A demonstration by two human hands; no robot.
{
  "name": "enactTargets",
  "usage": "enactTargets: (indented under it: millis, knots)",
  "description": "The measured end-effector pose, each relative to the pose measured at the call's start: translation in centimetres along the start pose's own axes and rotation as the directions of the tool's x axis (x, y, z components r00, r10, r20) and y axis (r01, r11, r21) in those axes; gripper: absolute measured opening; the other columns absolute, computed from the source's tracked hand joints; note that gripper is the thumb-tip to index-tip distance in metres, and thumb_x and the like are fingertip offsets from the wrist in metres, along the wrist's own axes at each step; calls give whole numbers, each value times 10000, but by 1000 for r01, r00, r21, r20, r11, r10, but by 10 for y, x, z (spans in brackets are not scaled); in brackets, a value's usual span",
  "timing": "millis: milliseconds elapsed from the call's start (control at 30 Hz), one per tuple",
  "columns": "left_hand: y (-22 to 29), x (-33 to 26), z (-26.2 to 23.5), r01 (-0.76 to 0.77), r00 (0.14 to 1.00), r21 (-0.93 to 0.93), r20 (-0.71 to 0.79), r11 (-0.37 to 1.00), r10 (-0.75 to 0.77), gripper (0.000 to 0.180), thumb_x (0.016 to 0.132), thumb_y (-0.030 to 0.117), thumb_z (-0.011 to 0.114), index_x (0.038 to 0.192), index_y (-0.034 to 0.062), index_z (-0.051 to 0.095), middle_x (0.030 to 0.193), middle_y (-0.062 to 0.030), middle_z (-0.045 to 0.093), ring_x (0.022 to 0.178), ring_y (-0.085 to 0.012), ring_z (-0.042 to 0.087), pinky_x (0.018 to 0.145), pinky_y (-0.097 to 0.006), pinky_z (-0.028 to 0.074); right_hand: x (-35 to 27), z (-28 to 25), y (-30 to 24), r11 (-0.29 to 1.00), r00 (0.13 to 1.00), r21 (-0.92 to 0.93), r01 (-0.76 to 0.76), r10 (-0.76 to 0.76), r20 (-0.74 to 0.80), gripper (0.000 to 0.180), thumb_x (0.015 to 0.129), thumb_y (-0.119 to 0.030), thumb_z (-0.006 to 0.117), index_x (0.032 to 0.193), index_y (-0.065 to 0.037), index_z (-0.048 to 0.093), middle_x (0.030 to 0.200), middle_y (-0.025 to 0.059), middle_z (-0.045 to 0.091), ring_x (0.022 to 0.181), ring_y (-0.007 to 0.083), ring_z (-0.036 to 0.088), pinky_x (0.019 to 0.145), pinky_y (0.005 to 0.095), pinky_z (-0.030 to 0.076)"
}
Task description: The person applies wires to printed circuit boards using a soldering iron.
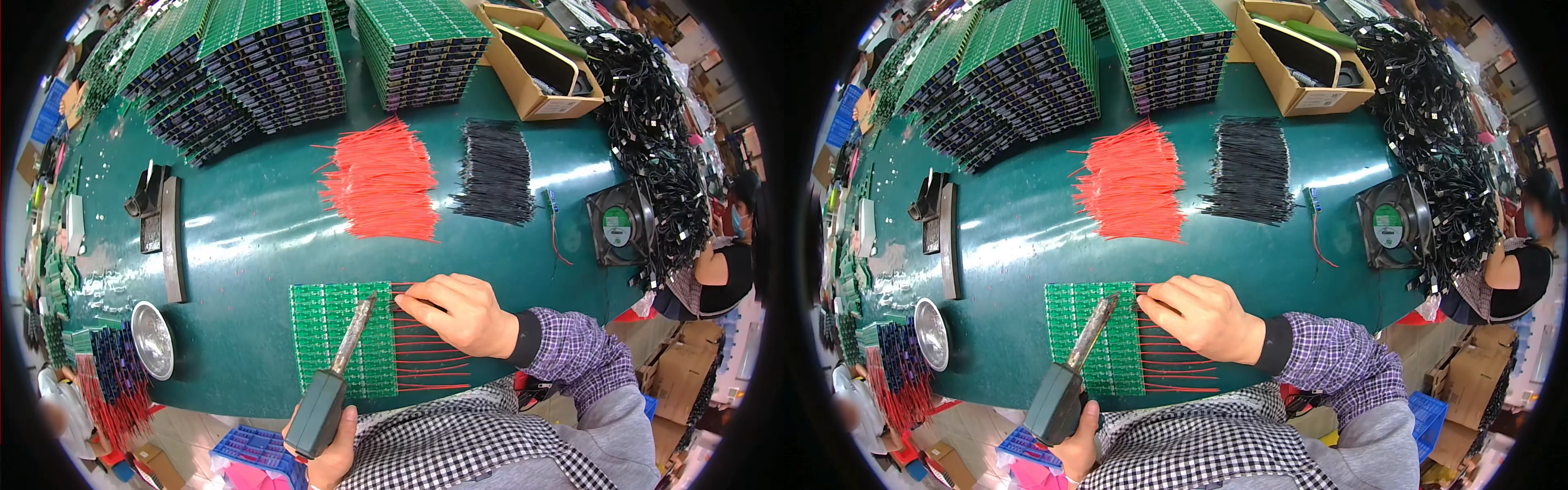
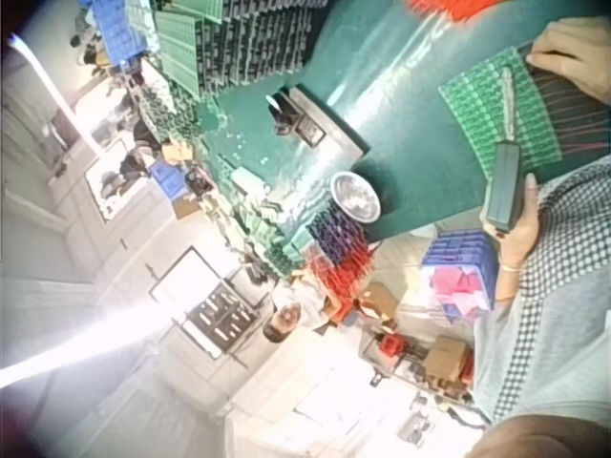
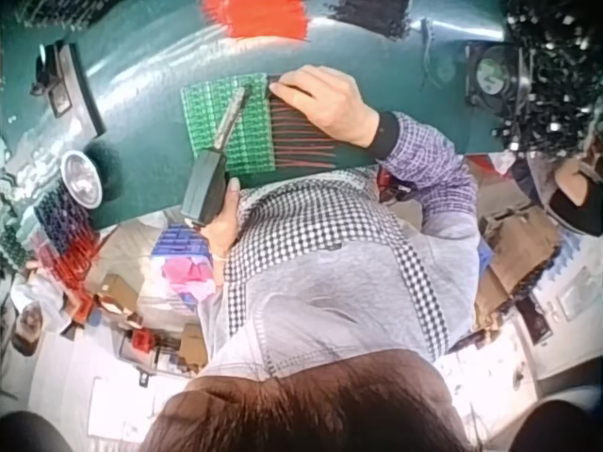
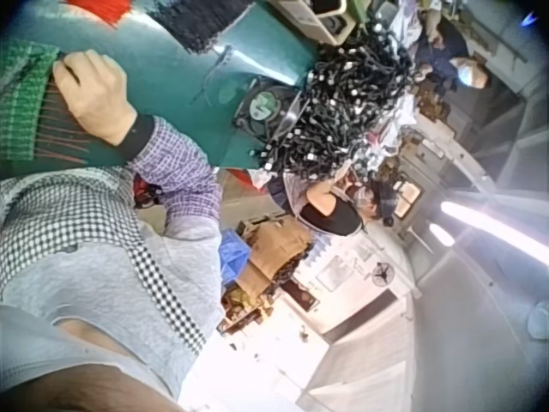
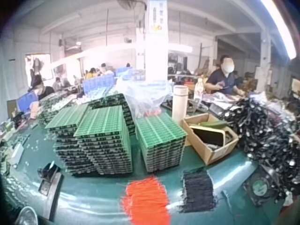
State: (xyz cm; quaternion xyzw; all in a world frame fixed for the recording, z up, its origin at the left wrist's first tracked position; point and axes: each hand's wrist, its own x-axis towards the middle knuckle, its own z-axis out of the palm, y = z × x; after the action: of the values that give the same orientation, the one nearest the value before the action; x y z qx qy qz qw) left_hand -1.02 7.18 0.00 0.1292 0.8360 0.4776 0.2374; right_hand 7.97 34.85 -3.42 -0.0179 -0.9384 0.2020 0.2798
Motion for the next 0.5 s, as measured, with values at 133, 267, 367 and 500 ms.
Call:
enactTargets:
  millis: [133, 267, 367, 500]
  knots:
    - [0, -1, -2, 0, 1000, 52, 28, 999, -1, 380, 809, 34, 797, 1163, -23, 672, 1071, -120, 708, 950, -214, 671, 857, -339, 531, -1, 0, -1, 1000, 1000, -18, -14, 15, 19, 276, 733, -56, 696, 1004, -6, 716, 930, 68, 692, 720, 182, 662, 593, 295, 523]
    - [-9, -1, -1, -73, 997, 49, 28, 996, 72, 371, 808, 38, 802, 1153, -19, 677, 1056, -113, 709, 928, -209, 672, 842, -337, 530, -1, -1, -1, 999, 1000, -27, -17, 17, 22, 271, 739, -55, 696, 1005, -7, 715, 936, 68, 691, 718, 179, 661, 590, 294, 521]
    - [1, 1, -3, -84, 994, 142, 81, 986, 73, 364, 801, 37, 812, 1138, -16, 683, 1030, -109, 709, 913, -203, 669, 822, -333, 530, -2, -1, -1, 999, 999, -39, -18, 20, 35, 277, 746, -60, 692, 1017, -7, 712, 948, 69, 689, 722, 175, 660, 594, 293, 522]
    - [-10, -2, 2, -76, 997, 21, 8, 997, 76, 351, 799, 40, 817, 1121, -17, 688, 1005, -105, 707, 893, -197, 667, 805, -328, 529, -2, -2, -2, 998, 998, -49, -26, 29, 62, 292, 755, -72, 684, 1039, -7, 704, 958, 69, 683, 733, 175, 658, 605, 293, 526]
